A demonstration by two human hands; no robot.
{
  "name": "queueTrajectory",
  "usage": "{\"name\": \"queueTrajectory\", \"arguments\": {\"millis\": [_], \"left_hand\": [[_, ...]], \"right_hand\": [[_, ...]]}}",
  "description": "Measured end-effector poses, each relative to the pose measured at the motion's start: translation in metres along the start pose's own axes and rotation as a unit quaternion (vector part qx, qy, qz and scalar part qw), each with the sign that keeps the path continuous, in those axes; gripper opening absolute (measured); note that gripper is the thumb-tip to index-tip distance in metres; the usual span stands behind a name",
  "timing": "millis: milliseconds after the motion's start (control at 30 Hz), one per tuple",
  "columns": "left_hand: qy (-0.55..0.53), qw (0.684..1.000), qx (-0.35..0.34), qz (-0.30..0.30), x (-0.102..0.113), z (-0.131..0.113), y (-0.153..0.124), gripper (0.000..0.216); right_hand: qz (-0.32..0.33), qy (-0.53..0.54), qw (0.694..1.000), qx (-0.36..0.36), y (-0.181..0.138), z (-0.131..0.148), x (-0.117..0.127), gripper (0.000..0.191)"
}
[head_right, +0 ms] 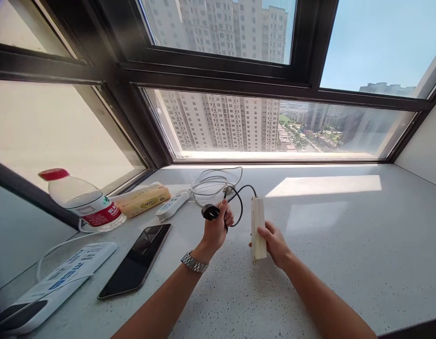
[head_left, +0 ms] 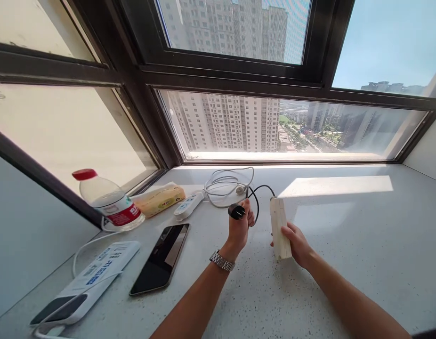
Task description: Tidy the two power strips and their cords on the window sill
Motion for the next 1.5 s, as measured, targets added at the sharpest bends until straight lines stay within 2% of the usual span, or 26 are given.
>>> {"name": "queueTrajectory", "arguments": {"millis": [133,233,333,533,733,833,933,1033,1100,1200,1367,1433,1500], "left_hand": [[0.061,0.998,0.000,-0.010,-0.010,0.020,-0.008,0.053],[0.100,0.995,-0.008,0.004,-0.017,0.022,-0.014,0.051],[0.109,0.993,0.017,0.027,-0.024,0.021,-0.017,0.050],[0.170,0.978,0.059,0.109,-0.037,0.023,-0.023,0.068],[0.214,0.955,0.019,0.203,-0.052,0.026,-0.033,0.065],[0.191,0.953,0.047,0.230,-0.059,0.034,-0.039,0.073],[0.130,0.952,0.081,0.265,-0.068,0.034,-0.048,0.064],[0.065,0.946,0.101,0.300,-0.078,0.026,-0.061,0.059],[0.045,0.940,0.112,0.318,-0.083,0.022,-0.069,0.064],[0.084,0.932,0.079,0.343,-0.089,0.010,-0.076,0.069],[0.218,0.887,-0.076,0.400,-0.101,-0.021,-0.084,0.061],[0.203,0.877,-0.064,0.431,-0.102,-0.019,-0.088,0.064],[0.165,0.879,-0.006,0.448,-0.100,-0.009,-0.090,0.073]], "right_hand": [[0.056,-0.009,0.996,0.063,-0.008,-0.006,-0.026,0.062],[0.085,-0.012,0.993,0.080,-0.010,-0.013,-0.032,0.060],[0.072,-0.020,0.994,0.086,-0.009,-0.016,-0.028,0.056],[0.053,-0.015,0.994,0.098,-0.010,-0.013,-0.023,0.058],[0.032,-0.009,0.993,0.112,-0.011,-0.014,-0.014,0.061],[0.039,-0.034,0.991,0.121,-0.008,-0.015,-0.012,0.063],[0.002,-0.097,0.981,0.166,-0.009,-0.004,-0.004,0.058],[-0.089,-0.176,0.948,0.251,-0.021,0.021,0.009,0.050],[-0.115,-0.199,0.929,0.289,-0.031,0.034,0.010,0.054],[-0.067,-0.175,0.937,0.294,-0.036,0.036,0.001,0.068],[0.076,-0.082,0.972,0.205,-0.039,0.018,-0.028,0.065],[0.103,-0.040,0.980,0.167,-0.043,0.013,-0.037,0.062],[0.096,-0.016,0.986,0.138,-0.045,0.011,-0.039,0.061]]}}
Point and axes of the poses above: each hand's wrist, its own y-axis towards the middle knuckle, its own x-axis out of the back of the hand, z = x × y, the point moved 10 cm from there along y, towards the middle knuckle, and after that the axes turned 1 degree about y, right-handed, at the moved point
